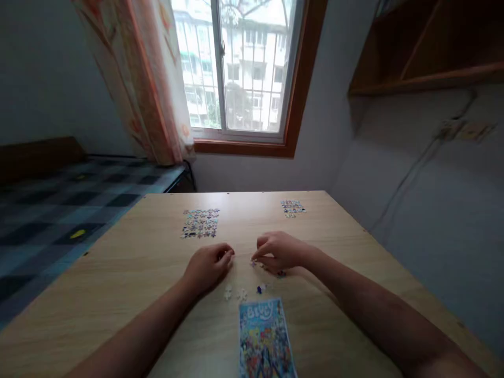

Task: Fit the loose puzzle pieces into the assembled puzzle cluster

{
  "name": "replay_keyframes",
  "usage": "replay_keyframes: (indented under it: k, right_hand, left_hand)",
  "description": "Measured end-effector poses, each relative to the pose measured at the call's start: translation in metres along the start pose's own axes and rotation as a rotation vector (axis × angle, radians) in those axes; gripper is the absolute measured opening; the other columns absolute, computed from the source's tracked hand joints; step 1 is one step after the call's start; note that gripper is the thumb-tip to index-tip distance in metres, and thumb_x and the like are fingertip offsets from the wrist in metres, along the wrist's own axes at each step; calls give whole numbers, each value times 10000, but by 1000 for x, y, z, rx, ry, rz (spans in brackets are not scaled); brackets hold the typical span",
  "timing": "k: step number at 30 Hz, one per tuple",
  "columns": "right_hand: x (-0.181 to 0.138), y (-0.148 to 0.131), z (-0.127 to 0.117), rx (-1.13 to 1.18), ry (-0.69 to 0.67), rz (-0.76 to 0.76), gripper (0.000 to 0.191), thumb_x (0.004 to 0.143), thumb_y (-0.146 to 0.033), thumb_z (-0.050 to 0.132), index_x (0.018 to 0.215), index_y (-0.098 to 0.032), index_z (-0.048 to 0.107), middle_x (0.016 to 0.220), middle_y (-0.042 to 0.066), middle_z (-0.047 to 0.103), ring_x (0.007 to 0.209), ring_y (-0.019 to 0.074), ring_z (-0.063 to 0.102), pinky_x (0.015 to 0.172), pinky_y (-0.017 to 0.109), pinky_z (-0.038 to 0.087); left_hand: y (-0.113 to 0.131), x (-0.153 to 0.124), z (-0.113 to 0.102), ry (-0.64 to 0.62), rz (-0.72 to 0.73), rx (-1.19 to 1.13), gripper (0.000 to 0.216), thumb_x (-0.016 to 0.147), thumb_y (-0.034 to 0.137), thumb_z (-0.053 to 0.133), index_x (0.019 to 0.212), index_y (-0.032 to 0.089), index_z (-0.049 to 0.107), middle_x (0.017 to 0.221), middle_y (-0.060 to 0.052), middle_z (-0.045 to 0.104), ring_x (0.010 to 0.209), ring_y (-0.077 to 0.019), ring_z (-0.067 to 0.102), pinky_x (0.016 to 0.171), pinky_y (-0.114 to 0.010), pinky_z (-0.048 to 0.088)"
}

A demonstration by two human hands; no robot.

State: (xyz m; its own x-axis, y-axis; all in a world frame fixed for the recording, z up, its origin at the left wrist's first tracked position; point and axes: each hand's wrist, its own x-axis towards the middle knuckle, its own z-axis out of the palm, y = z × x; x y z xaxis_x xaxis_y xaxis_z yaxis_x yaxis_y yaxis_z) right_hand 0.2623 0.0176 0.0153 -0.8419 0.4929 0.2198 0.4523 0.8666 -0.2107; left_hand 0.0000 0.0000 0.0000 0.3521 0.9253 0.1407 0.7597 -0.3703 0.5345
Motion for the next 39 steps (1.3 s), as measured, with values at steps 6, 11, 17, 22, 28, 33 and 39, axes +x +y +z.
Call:
replay_keyframes:
  k: [6,11,17,22,28,33,39]
  right_hand:
    - [-16,37,-3,-137,31,206,189,859,-239,674,992,-254,807,875,41,721,802,159,613,743,266,425]
    - [-57,88,-23,-179,99,509,161,810,-218,680,884,-254,818,863,28,738,835,165,638,797,253,445]
    - [-95,127,-33,-198,90,662,200,850,-224,636,927,-259,817,958,22,770,904,172,668,849,237,457]
    - [-98,144,-25,-334,96,800,224,911,-253,608,1009,-287,806,1051,21,760,978,188,658,850,250,461]
    - [-91,140,-17,-397,137,852,250,959,-320,565,1045,-296,799,1047,51,745,1013,215,628,863,278,450]
    - [-88,136,-16,-408,151,869,260,970,-341,555,1080,-308,788,1063,47,736,998,196,623,865,261,445]
    - [-86,135,-14,-403,165,867,275,981,-340,539,1081,-279,788,1059,52,737,1006,194,622,853,252,443]
  left_hand:
    - [5,0,-5,-7,-34,27,264,877,347,504,867,216,733,804,-34,754,728,-192,657,655,-288,388]
    - [3,1,-4,-9,-24,30,277,877,346,488,874,216,733,817,-39,759,744,-199,668,674,-296,401]
    - [-4,1,-2,-4,-14,36,284,878,354,480,878,221,731,816,-39,759,743,-200,667,678,-300,410]
    - [-5,2,-1,2,-3,33,278,876,355,483,878,224,728,842,-44,764,765,-203,674,702,-305,427]
    - [-5,2,-1,2,-1,32,284,879,364,480,878,225,728,836,-47,765,763,-204,675,701,-303,430]
    - [-4,2,-2,-13,-10,38,290,881,364,475,885,226,729,814,-44,760,745,-205,671,687,-306,423]
    - [-3,2,-3,-4,-4,41,278,878,363,483,880,232,728,838,-38,764,770,-211,677,703,-312,432]
